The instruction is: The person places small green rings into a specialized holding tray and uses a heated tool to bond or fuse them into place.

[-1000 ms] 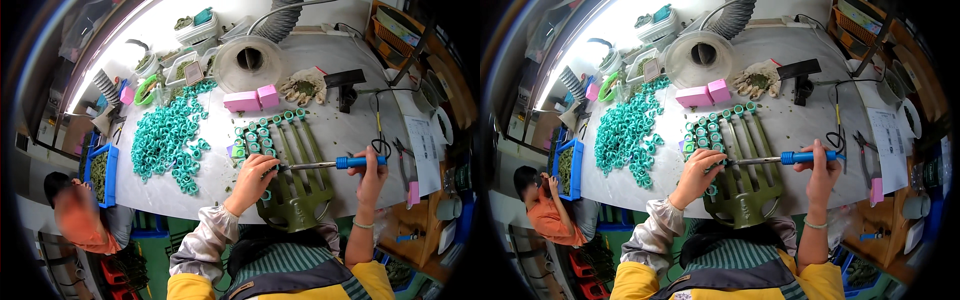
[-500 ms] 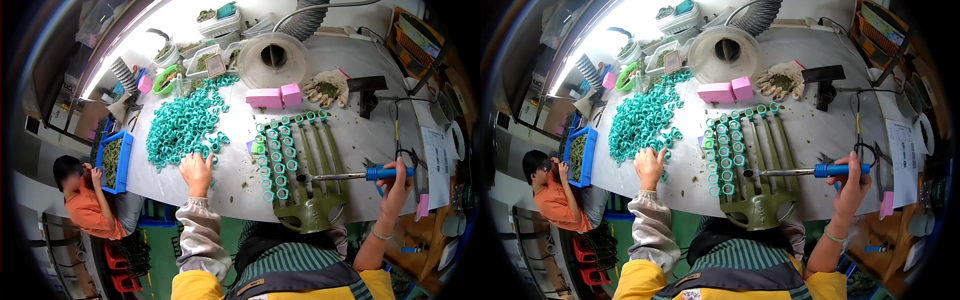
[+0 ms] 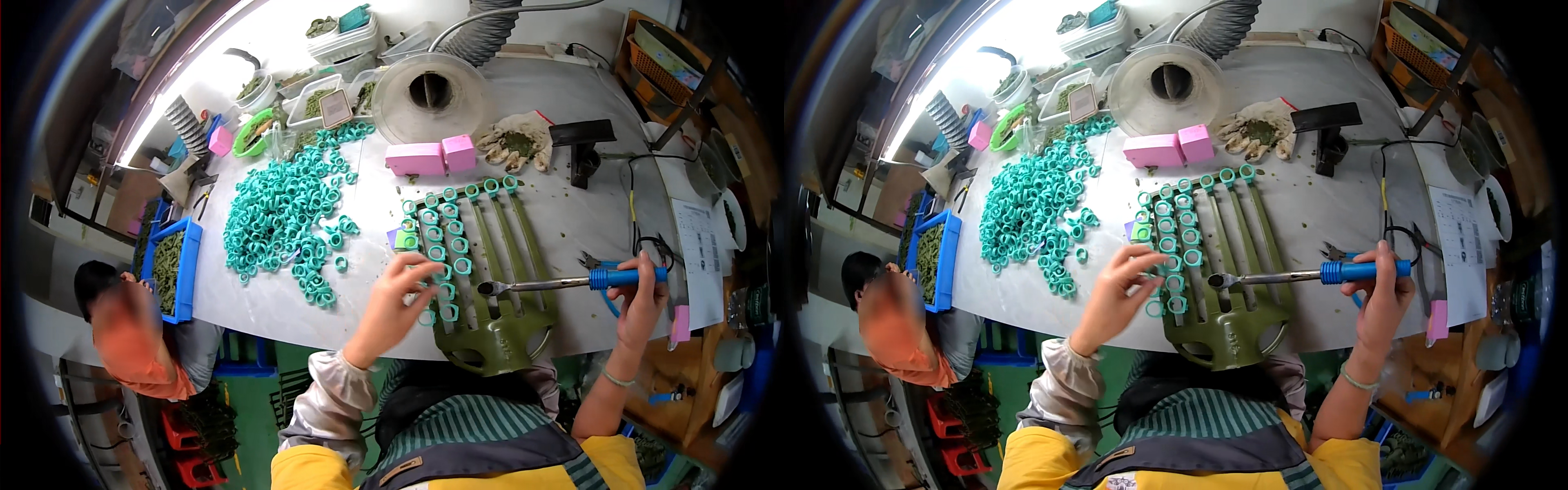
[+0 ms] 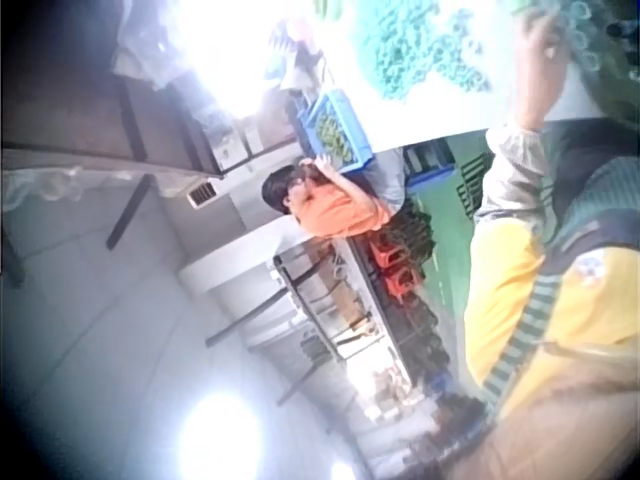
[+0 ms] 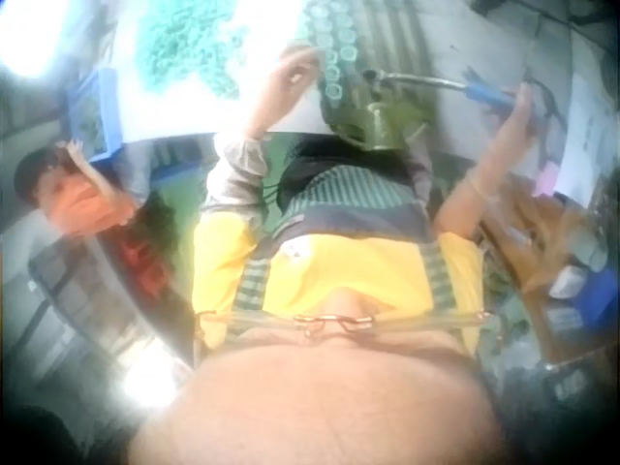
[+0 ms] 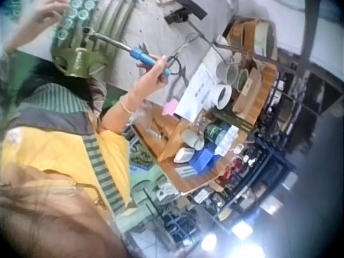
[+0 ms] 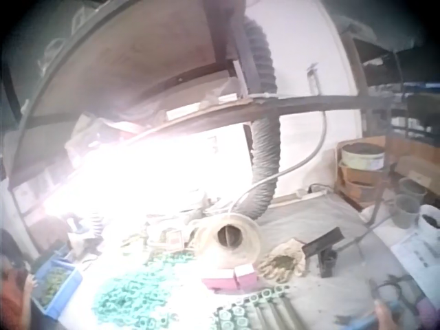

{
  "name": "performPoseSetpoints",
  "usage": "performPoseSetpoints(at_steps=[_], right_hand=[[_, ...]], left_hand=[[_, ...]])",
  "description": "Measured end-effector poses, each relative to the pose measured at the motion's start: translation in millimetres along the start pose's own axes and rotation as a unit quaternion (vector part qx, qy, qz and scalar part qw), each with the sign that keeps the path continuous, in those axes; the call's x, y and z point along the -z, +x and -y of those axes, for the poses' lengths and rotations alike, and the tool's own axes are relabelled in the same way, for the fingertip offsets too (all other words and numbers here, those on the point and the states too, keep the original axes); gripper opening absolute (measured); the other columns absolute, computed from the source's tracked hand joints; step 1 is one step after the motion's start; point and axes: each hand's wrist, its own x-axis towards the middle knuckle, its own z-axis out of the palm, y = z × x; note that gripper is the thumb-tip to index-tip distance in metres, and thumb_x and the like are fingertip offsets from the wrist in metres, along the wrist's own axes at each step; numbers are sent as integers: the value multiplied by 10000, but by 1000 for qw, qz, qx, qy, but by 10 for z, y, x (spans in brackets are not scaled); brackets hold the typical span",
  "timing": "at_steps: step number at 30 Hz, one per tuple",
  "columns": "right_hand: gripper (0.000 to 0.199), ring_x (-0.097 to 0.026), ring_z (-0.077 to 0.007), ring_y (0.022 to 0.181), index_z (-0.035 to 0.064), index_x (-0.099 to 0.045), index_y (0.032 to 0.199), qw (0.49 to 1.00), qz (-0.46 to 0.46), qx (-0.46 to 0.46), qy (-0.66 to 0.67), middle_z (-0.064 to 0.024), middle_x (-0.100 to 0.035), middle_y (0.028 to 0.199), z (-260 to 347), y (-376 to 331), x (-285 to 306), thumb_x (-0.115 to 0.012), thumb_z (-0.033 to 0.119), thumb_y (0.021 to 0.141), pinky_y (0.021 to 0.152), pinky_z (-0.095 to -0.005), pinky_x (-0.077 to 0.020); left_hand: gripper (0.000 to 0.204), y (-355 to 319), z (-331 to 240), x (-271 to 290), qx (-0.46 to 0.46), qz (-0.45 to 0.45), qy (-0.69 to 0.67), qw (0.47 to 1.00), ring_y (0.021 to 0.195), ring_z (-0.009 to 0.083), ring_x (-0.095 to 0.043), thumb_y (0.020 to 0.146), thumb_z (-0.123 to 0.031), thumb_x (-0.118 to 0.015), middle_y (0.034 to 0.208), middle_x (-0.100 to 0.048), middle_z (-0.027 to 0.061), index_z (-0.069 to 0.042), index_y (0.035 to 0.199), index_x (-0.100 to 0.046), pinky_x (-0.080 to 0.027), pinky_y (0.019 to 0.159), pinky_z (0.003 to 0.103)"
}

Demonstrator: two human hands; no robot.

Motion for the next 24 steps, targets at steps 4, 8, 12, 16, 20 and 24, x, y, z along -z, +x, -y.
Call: performPoseSetpoints(at_steps=[4, 8, 12, 16, 20, 24], right_hand=[[356, -594, -124, 449, 15, -658, 737, 1000, -1, -9, 7, -71, -664, 701, -17, -19, -27, -673, 327, 908, 437, -229, -491], [350, -600, -137, 454, 6, -660, 744, 999, 22, -15, 23, -76, -661, 693, -144, -5, -42, -657, 306, 923, 448, -241, -498], [354, -600, -133, 455, -1, -661, 740, 999, 37, -27, 18, -72, -665, 671, -136, -36, -104, -653, 299, 927, 453, -238, -490], [352, -584, -130, 443, 12, -662, 737, 1000, 6, -5, 10, -70, -661, 686, -41, 1, -10, -666, 315, 916, 450, -243, -485], [334, -573, -123, 436, 23, -657, 741, 1000, 2, -10, 20, -72, -667, 732, -42, 48, 96, -688, 316, 897, 430, -220, -475], [353, -572, -122, 434, 28, -647, 732, 999, 12, -16, 25, -65, -660, 727, -15, 31, 77, -693, 340, 892, 423, -212, -469]], left_hand=[[327, 37, -49, -322, -81, 25, 118, 989, 960, 277, -606, 833, 17, -674, 1117, -612, 99, -59, 1150, -659, -508, 824, 348], [309, 112, 1, -431, -124, 30, 203, 971, 988, 306, -588, 820, -21, -687, 1117, -639, 106, -50, 1126, -662, -487, 864, 378], [305, 140, 37, -462, -124, 46, 212, 968, 1024, 301, -573, 803, -26, -695, 1103, -649, 100, -35, 1107, -665, -474, 893, 397], [305, 135, 31, -463, -134, 45, 223, 964, 1024, 300, -570, 793, -12, -695, 1114, -651, 94, -33, 1096, -670, -476, 889, 395], [230, 224, 100, -255, -103, -4, 136, 985, 969, 327, -572, 819, -47, -694, 1004, -604, 136, -20, 1043, -650, -474, 849, 408], [194, 121, 899, 627, 46, -220, 458, 860, 888, 350, -605, 819, -115, -719, 978, -587, 154, -44, 969, -617, -505, 754, 436]])
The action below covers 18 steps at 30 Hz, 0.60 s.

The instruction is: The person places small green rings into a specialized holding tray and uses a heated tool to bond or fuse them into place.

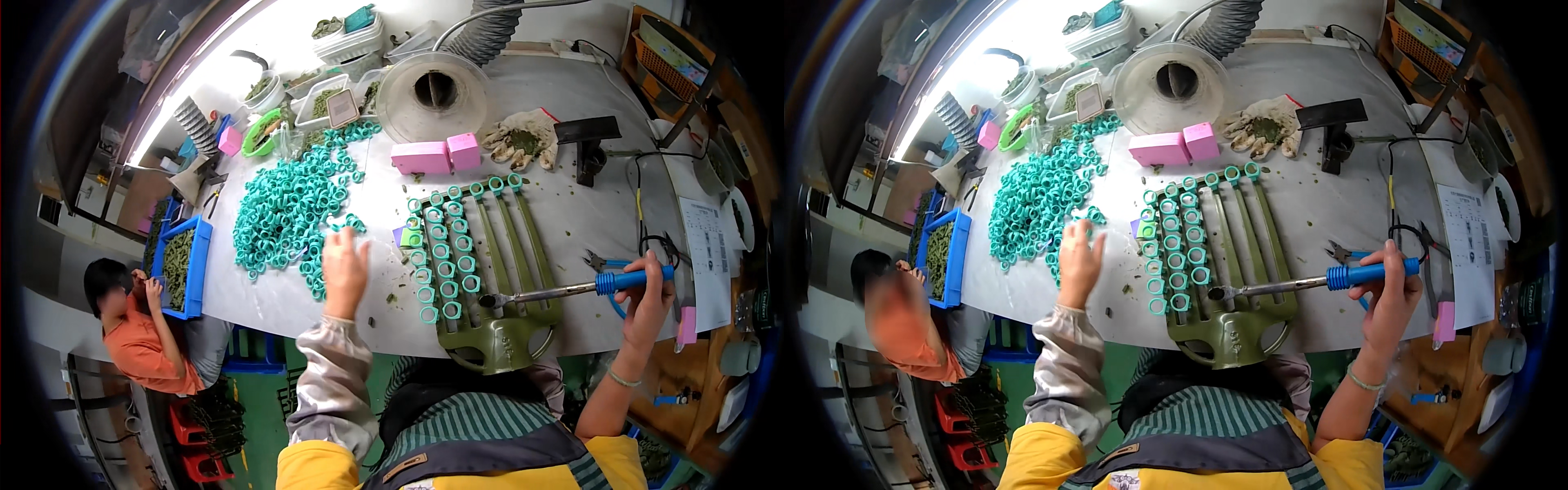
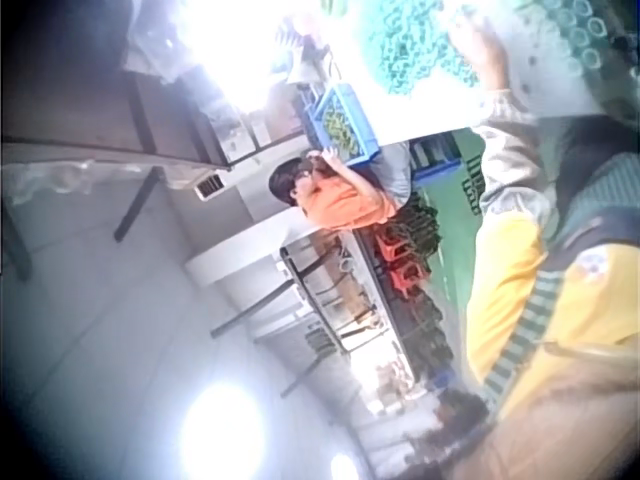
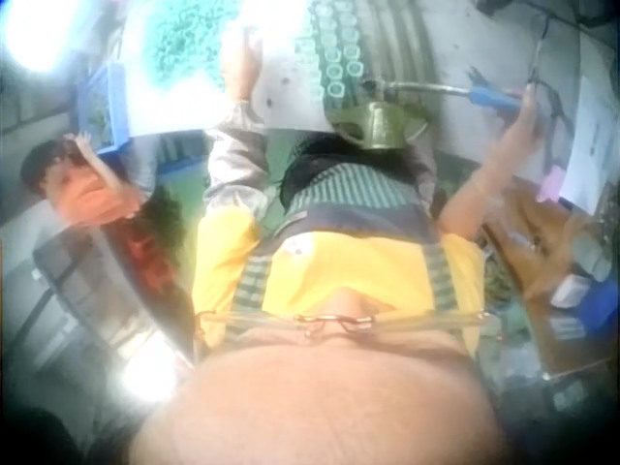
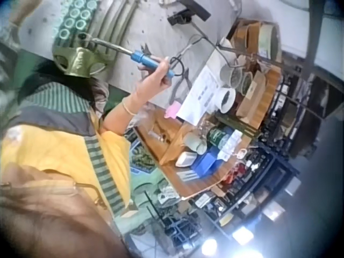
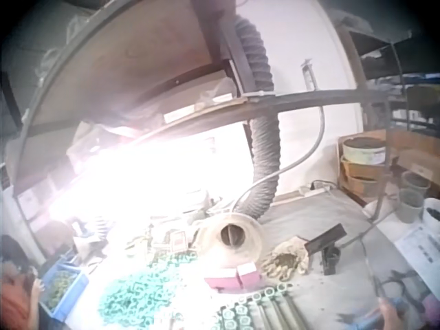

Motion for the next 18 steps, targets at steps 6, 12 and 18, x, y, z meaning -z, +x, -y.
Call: performPoseSetpoints(at_steps=[6, 12, 18], right_hand=[[359, -566, -122, 424, 31, -642, 728, 1000, -5, 7, 0, -59, -654, 716, 17, -9, 8, -692, 346, 894, 417, -211, -467], [355, -563, -116, 417, 36, -643, 726, 1000, -8, 18, -14, -56, -655, 702, 32, -18, 75, -683, 342, 902, 415, -202, -468], [361, -566, -119, 412, 29, -645, 727, 999, 3, 18, -28, -56, -655, 694, 54, -45, 87, -674, 341, 907, 410, -190, -463]], left_hand=[[215, -195, 534, 36, 53, 139, -21, 989, 818, 309, -645, 812, -104, -726, 946, -593, 148, -42, 993, -628, -528, 711, 425], [198, -286, -251, 422, 133, 183, -329, 917, 779, 152, -658, 824, -28, -733, 1031, -632, 90, -22, 1007, -658, -549, 680, 259], [321, -502, -1192, 622, -51, 268, -450, 850, 969, 157, -610, 842, 81, -651, 1101, -559, 65, -45, 1137, -670, -554, 791, 261]])
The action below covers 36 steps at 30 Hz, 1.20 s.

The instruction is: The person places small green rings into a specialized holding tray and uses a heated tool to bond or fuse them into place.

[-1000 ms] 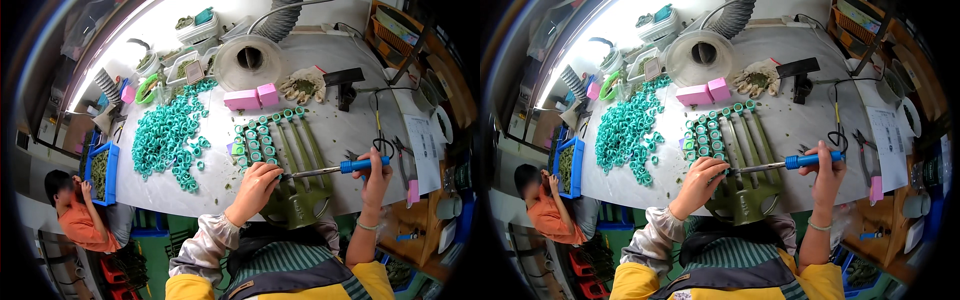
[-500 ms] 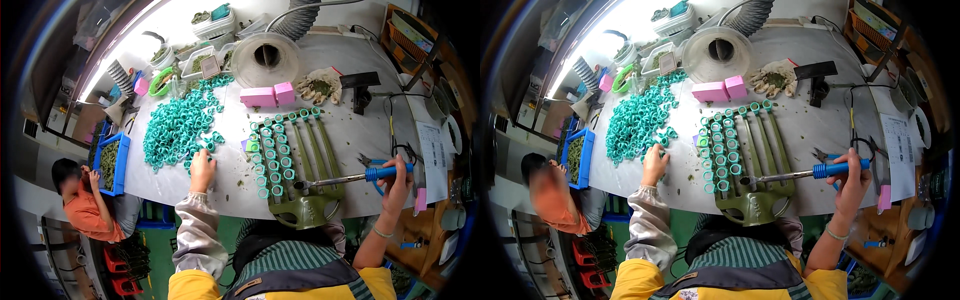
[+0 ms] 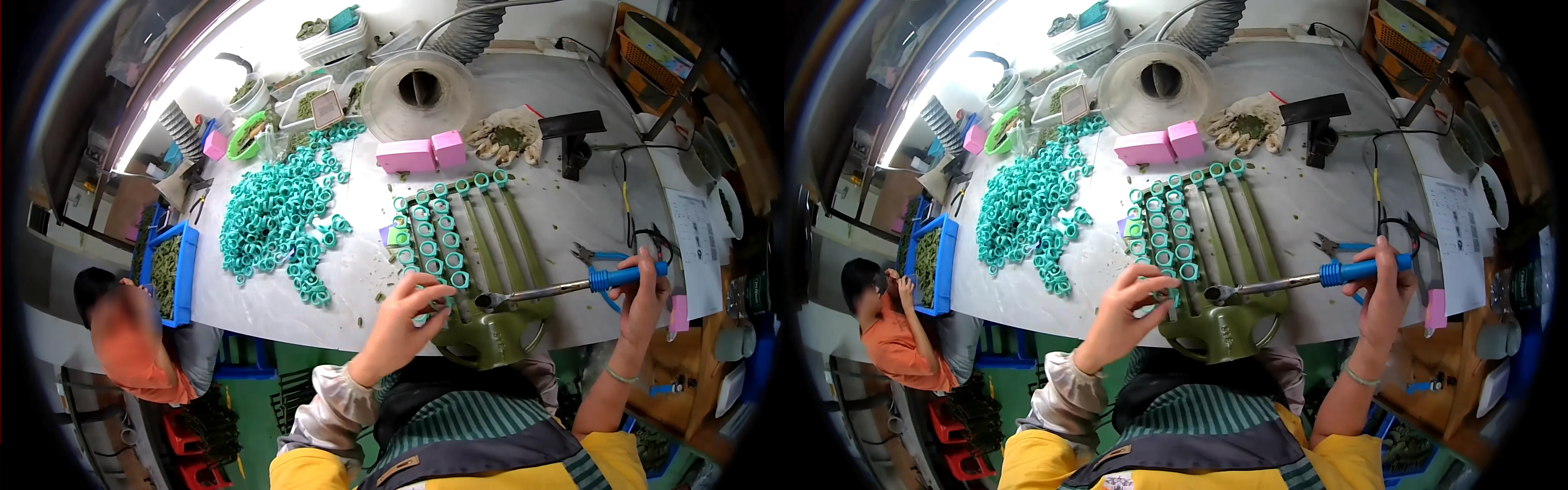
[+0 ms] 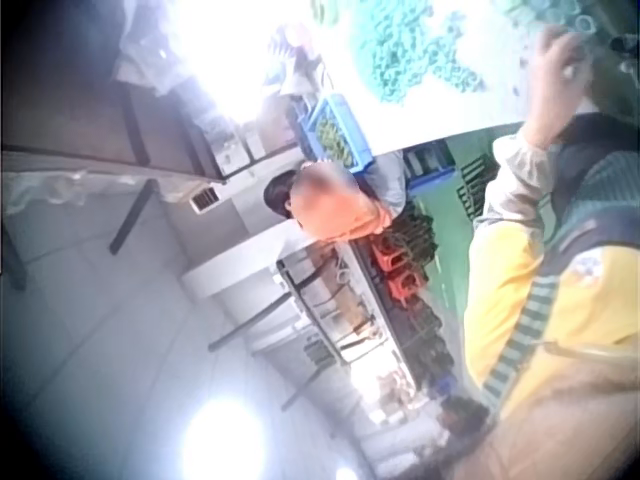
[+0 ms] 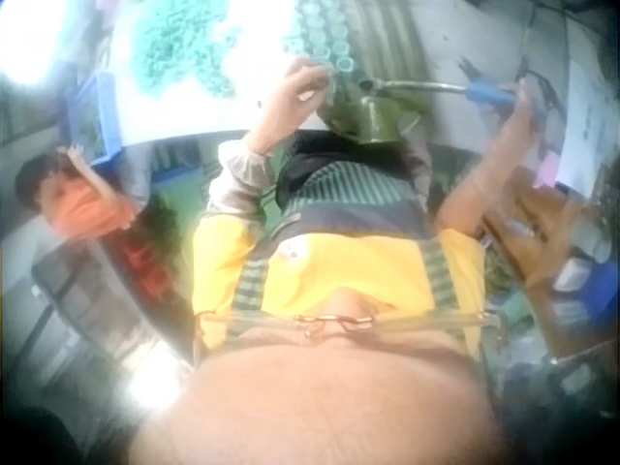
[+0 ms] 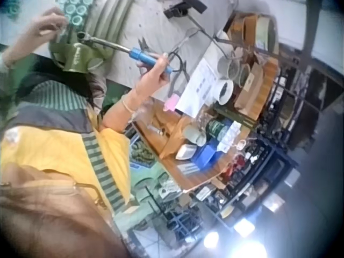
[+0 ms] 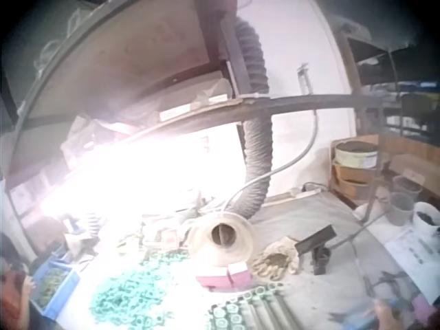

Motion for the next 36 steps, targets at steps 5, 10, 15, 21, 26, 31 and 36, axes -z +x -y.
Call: performPoseSetpoints(at_steps=[5, 10, 15, 21, 26, 31, 36], right_hand=[[359, -582, -138, 421, 5, -654, 738, 999, 8, -31, 21, -63, -657, 686, -46, -35, -86, -671, 319, 912, 424, -224, -481], [378, -579, -140, 417, 2, -655, 717, 999, 25, -37, 21, -69, -663, 674, -119, -43, -107, -666, 324, 914, 423, -224, -473], [363, -576, -134, 415, 17, -650, 711, 1000, -5, -16, 13, -69, -663, 681, -28, 45, 55, -668, 318, 912, 420, -220, -467], [320, -565, -114, 427, 38, -658, 738, 998, -42, 2, 36, -58, -671, 726, -36, 93, 136, -694, 314, 896, 430, -211, -466], [299, -565, -98, 448, 47, -669, 787, 996, -77, 13, 34, -48, -675, 744, -70, 130, 184, -710, 326, 887, 443, -198, -481], [305, -569, -97, 455, 47, -678, 792, 995, -86, 23, 36, -43, -676, 746, -120, 162, 182, -697, 332, 901, 446, -190, -480], [326, -570, -93, 452, 49, -680, 760, 997, -69, 28, 35, -41, -674, 728, -57, 162, 88, -694, 342, 902, 444, -192, -480]], left_hand=[[323, 85, 96, -284, -120, -19, 188, 975, 1006, 290, -581, 792, -2, -714, 1094, -658, 83, -59, 1108, -679, -486, 883, 378], [318, 118, 145, -350, -113, -9, 179, 977, 1018, 289, -571, 786, -19, -717, 1095, -668, 72, -58, 1100, -682, -469, 914, 389], [322, 121, 147, -346, -128, -2, 190, 973, 1026, 293, -566, 792, -24, -714, 1110, -653, 81, -59, 1111, -676, -470, 905, 395], [680, -60, -116, -453, -149, 89, 170, 970, 903, 324, -522, 683, -402, -848, 998, -535, 135, -46, 1191, -570, -459, 796, 406], [516, -199, -131, -543, -160, 167, 265, 936, 897, 293, -540, 793, -220, -724, 955, -512, 112, -53, 1238, -523, -477, 768, 390], [208, -3, 71, 12, -132, 40, 105, 985, 813, 286, -607, 824, -111, -732, 853, -629, 89, -56, 1014, -665, -505, 735, 375], [176, 557, 1089, 1064, -67, -273, 491, 825, 727, 292, -585, 880, -178, -681, 808, -597, 103, -31, 963, -631, -466, 655, 402]])
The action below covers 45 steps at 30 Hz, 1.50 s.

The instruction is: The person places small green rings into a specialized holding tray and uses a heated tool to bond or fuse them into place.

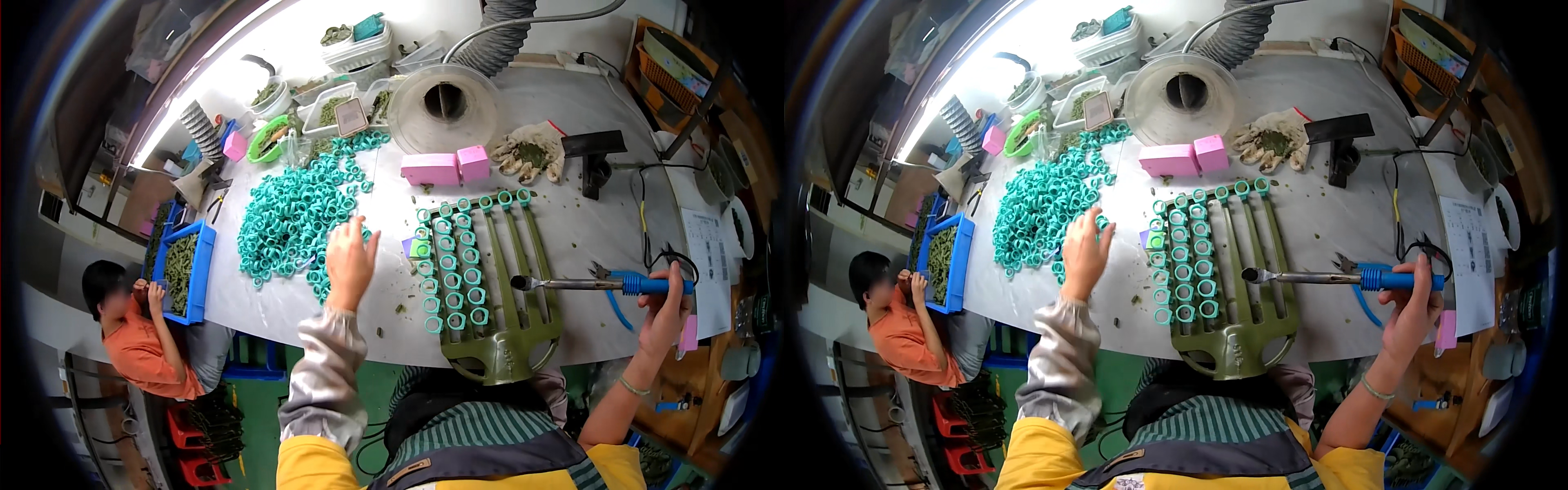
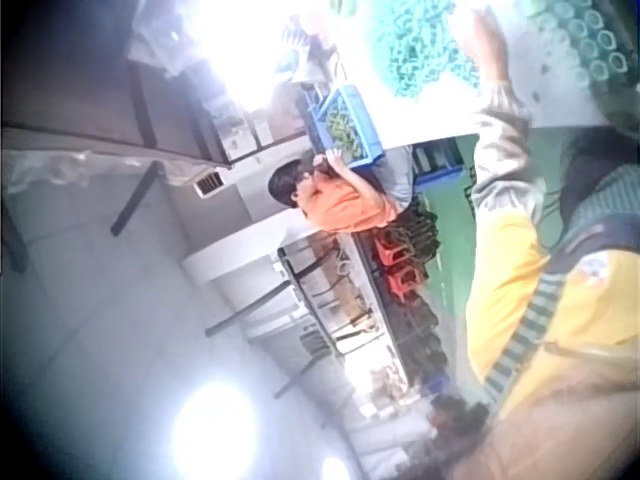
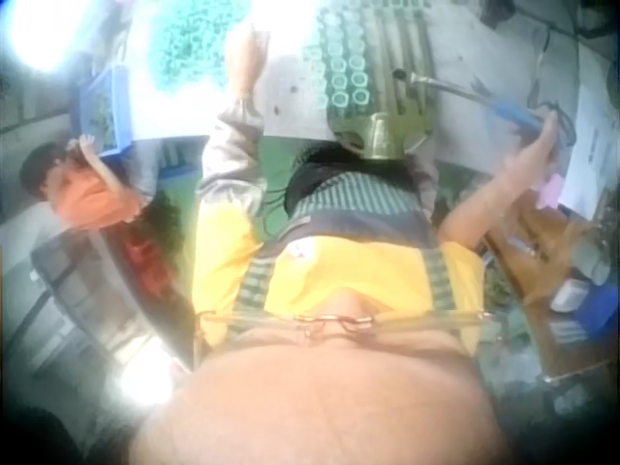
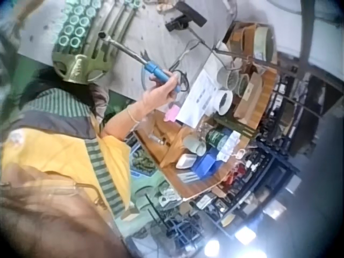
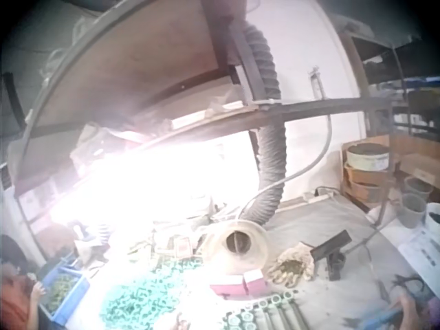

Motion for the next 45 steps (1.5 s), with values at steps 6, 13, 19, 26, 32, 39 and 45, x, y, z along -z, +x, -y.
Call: performPoseSetpoints(at_steps=[6, 13, 19, 26, 32, 39, 45], right_hand=[[342, -578, -94, 447, 46, -678, 739, 1000, 2, 1, -4, -39, -669, 701, 25, 15, -80, -696, 347, 899, 443, -196, -483], [353, -597, -111, 464, 30, -674, 744, 1000, -11, -12, -16, -57, -662, 696, -18, 46, -147, -709, 351, 885, 466, -217, -509], [349, -627, -135, 503, -4, -670, 784, 1000, -2, -16, 25, -78, -667, 710, -145, 51, -365, -677, 319, 915, 512, -238, -536], [337, -679, -161, 567, -26, -674, 821, 999, 35, -5, 37, -93, -682, 724, -445, 65, -554, -623, 278, 958, 557, -255, -564], [363, -680, -163, 560, -23, -675, 832, 999, 40, -25, 12, -94, -687, 688, -541, 14, -734, -591, 299, 977, 556, -266, -560], [341, -645, -155, 513, -5, -666, 791, 1000, -8, -7, -4, -90, -691, 758, -359, 31, -566, -650, 305, 932, 542, -263, -537], [323, -632, -151, 496, -7, -659, 789, 999, -13, -28, 24, -80, -685, 764, -271, 37, -465, -671, 288, 918, 526, -246, -534]], left_hand=[[278, -28, 305, -382, 91, 135, 34, 986, 810, 344, -614, 846, -297, -717, 933, -611, 139, -53, 847, -582, -488, 686, 443], [220, -16, 107, -50, 156, 204, -182, 949, 740, 279, -670, 819, -146, -755, 890, -683, 150, -25, 895, -588, -515, 649, 361], [244, 397, -717, 104, 112, 289, -480, 821, 891, 126, -626, 881, -50, -672, 1091, -620, 85, -14, 1122, -684, -537, 759, 251], [251, 541, -1203, -465, -13, 226, -424, 877, 977, 221, -613, 843, -6, -667, 1121, -610, 82, -43, 1090, -691, -515, 844, 329], [280, 532, -1285, -684, -79, 192, -348, 914, 1063, 317, -599, 804, -37, -718, 1140, -659, 100, -60, 1082, -696, -485, 923, 394], [294, 529, -1188, -678, -100, 172, -362, 911, 1046, 329, -598, 812, -46, -716, 1118, -633, 124, -56, 1103, -677, -491, 904, 394], [116, 544, -208, -422, 48, 111, -231, 965, 849, 322, -622, 847, -8, -615, 948, -607, 149, -38, 959, -604, -515, 734, 382]])
